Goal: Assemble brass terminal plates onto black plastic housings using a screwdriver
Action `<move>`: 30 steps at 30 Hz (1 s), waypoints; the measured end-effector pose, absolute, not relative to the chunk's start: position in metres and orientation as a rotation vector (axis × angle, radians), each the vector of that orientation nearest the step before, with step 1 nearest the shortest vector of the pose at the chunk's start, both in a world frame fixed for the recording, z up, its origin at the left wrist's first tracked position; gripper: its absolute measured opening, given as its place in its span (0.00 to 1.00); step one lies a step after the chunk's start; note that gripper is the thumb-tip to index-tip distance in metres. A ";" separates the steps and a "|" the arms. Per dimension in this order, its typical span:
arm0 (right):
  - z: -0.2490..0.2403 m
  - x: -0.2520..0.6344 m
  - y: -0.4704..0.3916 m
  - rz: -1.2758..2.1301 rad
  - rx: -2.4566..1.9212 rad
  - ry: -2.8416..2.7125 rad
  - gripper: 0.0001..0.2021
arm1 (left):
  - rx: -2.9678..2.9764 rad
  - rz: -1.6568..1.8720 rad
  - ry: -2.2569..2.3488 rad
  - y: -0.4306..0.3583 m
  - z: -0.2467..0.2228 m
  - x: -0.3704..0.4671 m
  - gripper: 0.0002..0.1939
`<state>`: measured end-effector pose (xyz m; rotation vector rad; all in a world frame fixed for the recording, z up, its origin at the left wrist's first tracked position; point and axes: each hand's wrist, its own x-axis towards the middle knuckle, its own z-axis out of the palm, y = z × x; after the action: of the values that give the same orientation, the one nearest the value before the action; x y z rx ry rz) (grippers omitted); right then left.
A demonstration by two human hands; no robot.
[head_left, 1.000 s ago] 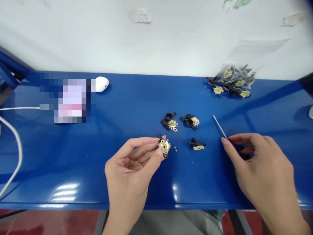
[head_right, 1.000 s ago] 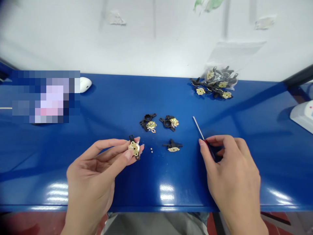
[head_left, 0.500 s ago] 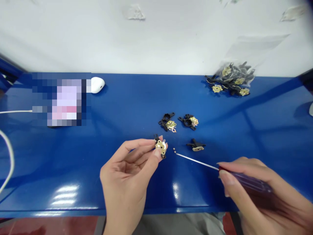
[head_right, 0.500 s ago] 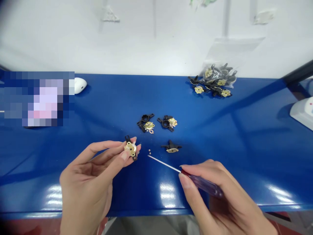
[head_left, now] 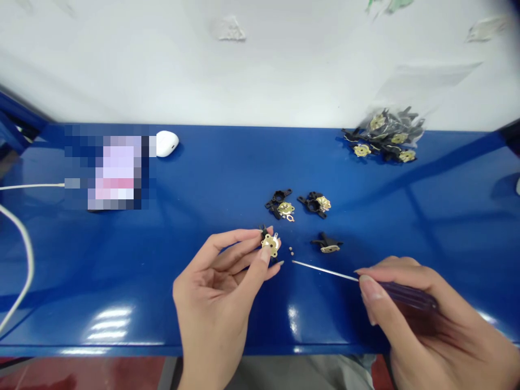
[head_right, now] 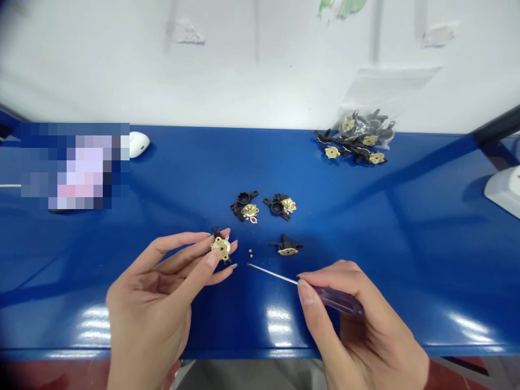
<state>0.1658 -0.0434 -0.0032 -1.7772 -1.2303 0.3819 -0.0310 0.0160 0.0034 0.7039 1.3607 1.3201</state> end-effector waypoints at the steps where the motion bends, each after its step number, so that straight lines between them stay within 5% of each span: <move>1: -0.002 0.163 -0.043 0.377 -1.787 -1.217 0.09 | 0.711 1.327 1.362 0.015 0.003 -0.031 0.08; 13: 0.001 0.158 -0.042 0.430 -1.586 -1.283 0.03 | 0.749 1.283 1.500 0.012 0.014 -0.021 0.09; 30: 0.002 0.157 -0.044 0.517 -1.343 -1.276 0.06 | 0.620 1.181 1.203 0.007 0.011 -0.028 0.08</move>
<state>0.1569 -0.0444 0.0017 -1.3429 -1.2764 0.5175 -0.0282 0.0072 0.0110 0.6200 1.2035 1.1813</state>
